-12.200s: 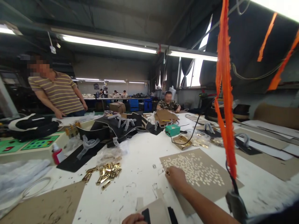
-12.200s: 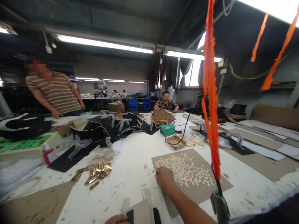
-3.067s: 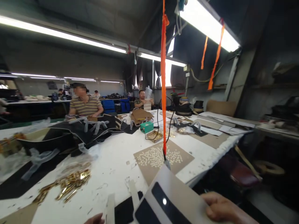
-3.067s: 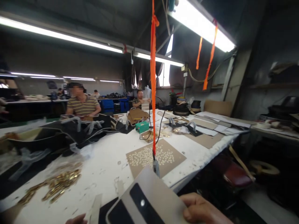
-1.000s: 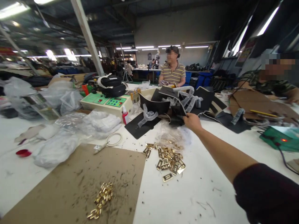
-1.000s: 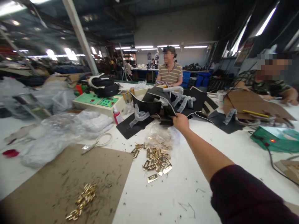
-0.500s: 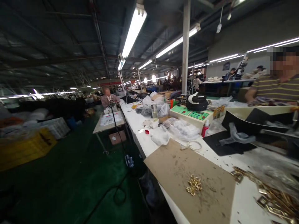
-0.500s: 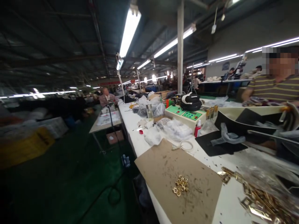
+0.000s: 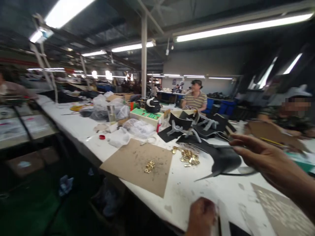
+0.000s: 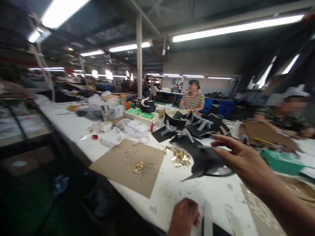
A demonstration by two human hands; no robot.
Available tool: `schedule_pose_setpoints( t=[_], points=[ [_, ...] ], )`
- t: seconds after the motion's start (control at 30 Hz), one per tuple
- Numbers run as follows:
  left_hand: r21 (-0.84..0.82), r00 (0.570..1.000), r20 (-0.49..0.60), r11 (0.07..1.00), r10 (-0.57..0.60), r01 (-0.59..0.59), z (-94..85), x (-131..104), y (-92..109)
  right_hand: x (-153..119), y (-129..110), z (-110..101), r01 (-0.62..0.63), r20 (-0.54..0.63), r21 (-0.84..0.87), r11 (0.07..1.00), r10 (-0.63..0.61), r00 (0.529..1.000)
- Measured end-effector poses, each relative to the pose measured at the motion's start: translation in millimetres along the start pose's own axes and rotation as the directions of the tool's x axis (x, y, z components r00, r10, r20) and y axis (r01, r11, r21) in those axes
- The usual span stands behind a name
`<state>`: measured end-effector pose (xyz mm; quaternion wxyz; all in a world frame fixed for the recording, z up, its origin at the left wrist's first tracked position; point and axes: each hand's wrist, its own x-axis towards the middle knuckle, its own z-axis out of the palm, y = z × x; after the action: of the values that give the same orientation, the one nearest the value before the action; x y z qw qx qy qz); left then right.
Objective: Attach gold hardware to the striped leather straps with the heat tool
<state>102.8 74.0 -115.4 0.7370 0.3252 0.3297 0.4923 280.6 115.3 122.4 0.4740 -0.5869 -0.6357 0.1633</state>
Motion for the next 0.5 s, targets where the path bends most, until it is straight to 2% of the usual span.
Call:
schedule_pose_setpoints(
  t=[0.1,0.2,0.23,0.3,0.33,0.4,0.43,0.5],
  points=[
    [-0.039,0.995,-0.086,0.998,0.043,-0.046,-10.5,6.1,5.6,-44.0,-20.2,-18.3,-0.111,0.030,0.145,0.983,0.107,0.994],
    [-0.090,0.988,-0.148,0.994,0.046,-0.060,-29.8,-24.7,30.9,-87.3,-33.2,-20.7,-0.200,0.001,0.234,0.951,0.206,0.979],
    [-0.114,0.991,-0.118,0.991,0.060,-0.074,-35.2,-41.9,43.0,-101.5,-35.8,-18.0,-0.226,-0.013,0.242,0.943,0.236,0.972],
    [-0.163,0.993,0.045,0.982,0.109,-0.101,-42.0,-79.7,68.9,-128.0,-40.1,-5.0,-0.270,0.006,0.240,0.933,0.276,0.961],
    [-0.198,0.982,0.147,0.976,0.122,-0.092,-43.7,-97.4,80.9,-139.8,-42.4,5.5,-0.298,0.068,0.229,0.927,0.290,0.955],
    [-0.266,0.951,0.294,0.964,0.098,-0.017,-46.9,-125.7,99.7,-159.2,-47.8,32.7,-0.354,0.303,0.211,0.911,0.284,0.910],
    [-0.279,0.942,0.330,0.960,0.062,0.035,-49.7,-135.4,105.6,-166.7,-50.6,47.5,-0.375,0.439,0.212,0.902,0.255,0.861],
    [-0.252,0.949,0.313,0.960,-0.040,0.124,-60.2,-146.4,110.6,-176.7,-55.5,73.9,-0.393,0.667,0.236,0.889,0.146,0.731]
  ],
)
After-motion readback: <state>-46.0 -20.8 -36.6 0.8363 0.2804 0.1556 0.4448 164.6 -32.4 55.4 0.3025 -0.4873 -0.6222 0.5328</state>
